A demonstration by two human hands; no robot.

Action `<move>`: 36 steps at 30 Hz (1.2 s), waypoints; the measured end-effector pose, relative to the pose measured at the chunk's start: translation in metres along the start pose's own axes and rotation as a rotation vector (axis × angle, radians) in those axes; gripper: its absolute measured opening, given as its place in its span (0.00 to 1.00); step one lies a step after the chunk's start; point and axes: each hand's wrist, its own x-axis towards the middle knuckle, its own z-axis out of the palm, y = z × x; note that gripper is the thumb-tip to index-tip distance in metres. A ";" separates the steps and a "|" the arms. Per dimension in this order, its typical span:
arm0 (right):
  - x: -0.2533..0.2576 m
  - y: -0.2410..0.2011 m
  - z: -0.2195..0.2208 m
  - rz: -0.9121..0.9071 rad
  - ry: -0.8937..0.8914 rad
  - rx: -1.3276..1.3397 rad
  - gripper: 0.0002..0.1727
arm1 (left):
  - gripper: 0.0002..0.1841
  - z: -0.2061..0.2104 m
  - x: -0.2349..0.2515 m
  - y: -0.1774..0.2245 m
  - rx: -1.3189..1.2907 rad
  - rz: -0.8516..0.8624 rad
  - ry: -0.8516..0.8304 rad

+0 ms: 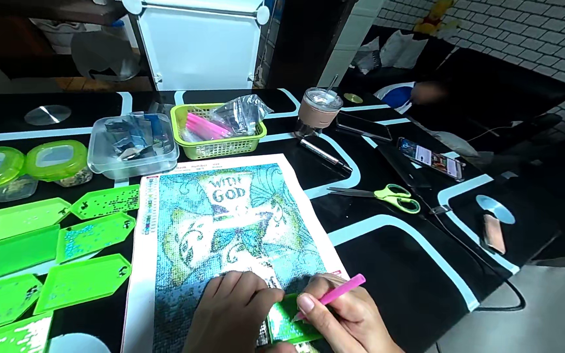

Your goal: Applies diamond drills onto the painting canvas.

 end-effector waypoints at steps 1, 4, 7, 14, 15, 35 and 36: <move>0.000 0.000 0.000 -0.001 0.002 0.001 0.18 | 0.25 0.000 0.000 0.000 0.004 0.003 0.002; 0.000 0.002 0.001 0.000 0.011 0.013 0.18 | 0.25 0.001 0.000 -0.001 0.014 0.009 0.005; 0.000 0.001 0.000 -0.008 -0.001 0.019 0.18 | 0.25 0.002 0.000 -0.001 0.012 0.008 0.013; 0.000 0.001 0.000 -0.027 -0.022 0.034 0.18 | 0.26 0.003 0.000 -0.002 0.029 0.012 0.020; 0.000 0.001 0.000 -0.028 -0.026 0.029 0.18 | 0.26 0.003 0.000 -0.002 0.028 0.011 0.025; 0.021 0.022 -0.026 0.384 0.280 0.125 0.15 | 0.25 -0.003 0.001 0.000 -0.047 -0.007 -0.038; 0.020 0.023 -0.025 0.358 0.277 0.097 0.14 | 0.25 -0.003 0.000 0.000 -0.050 -0.007 -0.036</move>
